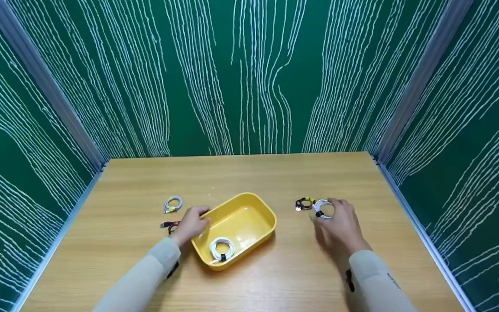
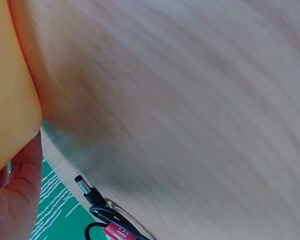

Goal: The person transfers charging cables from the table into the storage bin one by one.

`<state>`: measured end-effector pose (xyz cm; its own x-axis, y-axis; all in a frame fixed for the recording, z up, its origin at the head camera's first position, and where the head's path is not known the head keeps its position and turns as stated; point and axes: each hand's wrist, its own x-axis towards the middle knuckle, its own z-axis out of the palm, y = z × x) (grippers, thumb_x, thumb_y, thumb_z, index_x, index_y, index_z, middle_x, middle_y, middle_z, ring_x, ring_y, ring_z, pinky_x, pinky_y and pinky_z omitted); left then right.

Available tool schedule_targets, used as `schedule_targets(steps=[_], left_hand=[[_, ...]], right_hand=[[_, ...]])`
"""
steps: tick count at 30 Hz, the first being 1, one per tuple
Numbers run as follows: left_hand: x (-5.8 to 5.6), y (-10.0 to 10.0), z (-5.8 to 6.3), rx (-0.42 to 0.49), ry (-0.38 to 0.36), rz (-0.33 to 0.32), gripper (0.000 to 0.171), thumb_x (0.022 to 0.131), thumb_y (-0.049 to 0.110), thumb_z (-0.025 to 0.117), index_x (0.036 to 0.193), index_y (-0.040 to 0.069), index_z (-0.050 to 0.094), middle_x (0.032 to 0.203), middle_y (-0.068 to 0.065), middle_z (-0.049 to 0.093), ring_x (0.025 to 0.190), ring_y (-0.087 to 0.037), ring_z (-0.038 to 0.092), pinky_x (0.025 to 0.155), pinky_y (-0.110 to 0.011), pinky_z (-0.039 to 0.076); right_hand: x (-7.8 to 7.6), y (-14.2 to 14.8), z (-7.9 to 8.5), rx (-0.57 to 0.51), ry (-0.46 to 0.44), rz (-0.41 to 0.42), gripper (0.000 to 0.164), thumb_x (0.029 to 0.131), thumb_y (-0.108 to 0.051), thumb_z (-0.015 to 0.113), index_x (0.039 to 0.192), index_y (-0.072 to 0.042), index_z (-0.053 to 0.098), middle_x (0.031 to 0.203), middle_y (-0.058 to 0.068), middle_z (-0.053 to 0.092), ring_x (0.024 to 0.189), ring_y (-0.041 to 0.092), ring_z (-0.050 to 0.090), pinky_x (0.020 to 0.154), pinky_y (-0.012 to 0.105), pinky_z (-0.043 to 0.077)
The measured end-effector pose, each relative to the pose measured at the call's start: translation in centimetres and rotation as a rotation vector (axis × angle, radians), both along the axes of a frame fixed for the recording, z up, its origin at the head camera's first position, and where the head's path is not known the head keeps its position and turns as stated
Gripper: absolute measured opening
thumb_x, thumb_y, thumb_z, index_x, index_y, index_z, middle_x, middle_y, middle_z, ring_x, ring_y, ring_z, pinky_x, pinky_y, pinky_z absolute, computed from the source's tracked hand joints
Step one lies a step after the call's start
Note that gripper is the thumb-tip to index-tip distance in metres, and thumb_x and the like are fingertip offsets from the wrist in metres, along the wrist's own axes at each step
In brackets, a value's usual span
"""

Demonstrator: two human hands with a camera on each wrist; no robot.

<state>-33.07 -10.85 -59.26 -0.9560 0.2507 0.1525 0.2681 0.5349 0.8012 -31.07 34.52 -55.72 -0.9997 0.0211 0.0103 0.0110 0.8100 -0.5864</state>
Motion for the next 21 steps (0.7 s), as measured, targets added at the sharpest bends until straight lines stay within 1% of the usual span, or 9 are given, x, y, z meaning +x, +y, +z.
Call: schedule_targets(steps=[2, 7, 12, 17, 21], left_hand=[[0.1, 0.0, 0.1, 0.001, -0.001, 0.003, 0.034, 0.087, -0.01, 0.057, 0.112, -0.002, 0.08, 0.101, -0.016, 0.079, 0.081, -0.015, 0.06, 0.077, -0.028, 0.053], [0.0, 0.1, 0.1, -0.003, 0.008, 0.003, 0.03, 0.087, -0.011, 0.057, 0.107, -0.003, 0.079, 0.097, -0.017, 0.077, 0.08, -0.015, 0.058, 0.075, -0.027, 0.05], [-0.1, 0.1, 0.0, -0.004, 0.009, -0.002, 0.031, 0.086, -0.01, 0.058, 0.107, -0.002, 0.079, 0.097, -0.016, 0.077, 0.08, -0.015, 0.058, 0.076, -0.027, 0.051], [-0.3, 0.0, -0.2, -0.005, 0.004, -0.004, 0.033, 0.087, -0.01, 0.059, 0.111, -0.002, 0.079, 0.099, -0.015, 0.078, 0.082, -0.014, 0.061, 0.078, -0.028, 0.054], [-0.2, -0.1, -0.2, -0.005, -0.002, -0.004, 0.032, 0.088, -0.009, 0.059, 0.112, -0.002, 0.079, 0.101, -0.017, 0.078, 0.084, -0.016, 0.063, 0.08, -0.03, 0.056]], right_hand=[[0.0, -0.2, 0.1, 0.009, 0.022, 0.015, 0.078, 0.092, -0.02, 0.08, 0.153, 0.015, 0.047, 0.151, 0.044, 0.046, 0.138, 0.062, 0.045, 0.115, 0.075, 0.039], [-0.1, -0.6, 0.3, 0.003, 0.021, 0.023, 0.079, 0.092, -0.02, 0.081, 0.153, 0.015, 0.046, 0.151, 0.044, 0.046, 0.136, 0.061, 0.047, 0.115, 0.075, 0.039], [-0.2, -0.9, 0.4, -0.002, 0.035, 0.03, 0.079, 0.091, -0.02, 0.082, 0.153, 0.015, 0.048, 0.15, 0.044, 0.047, 0.136, 0.061, 0.049, 0.115, 0.074, 0.039], [0.1, -1.5, 0.6, -0.013, 0.035, 0.033, 0.08, 0.091, -0.02, 0.083, 0.154, 0.013, 0.047, 0.151, 0.042, 0.047, 0.131, 0.057, 0.052, 0.112, 0.072, 0.044], [0.3, -1.9, 0.6, -0.019, 0.059, 0.042, 0.079, 0.09, -0.019, 0.084, 0.153, 0.013, 0.049, 0.149, 0.042, 0.049, 0.124, 0.054, 0.057, 0.106, 0.07, 0.05]])
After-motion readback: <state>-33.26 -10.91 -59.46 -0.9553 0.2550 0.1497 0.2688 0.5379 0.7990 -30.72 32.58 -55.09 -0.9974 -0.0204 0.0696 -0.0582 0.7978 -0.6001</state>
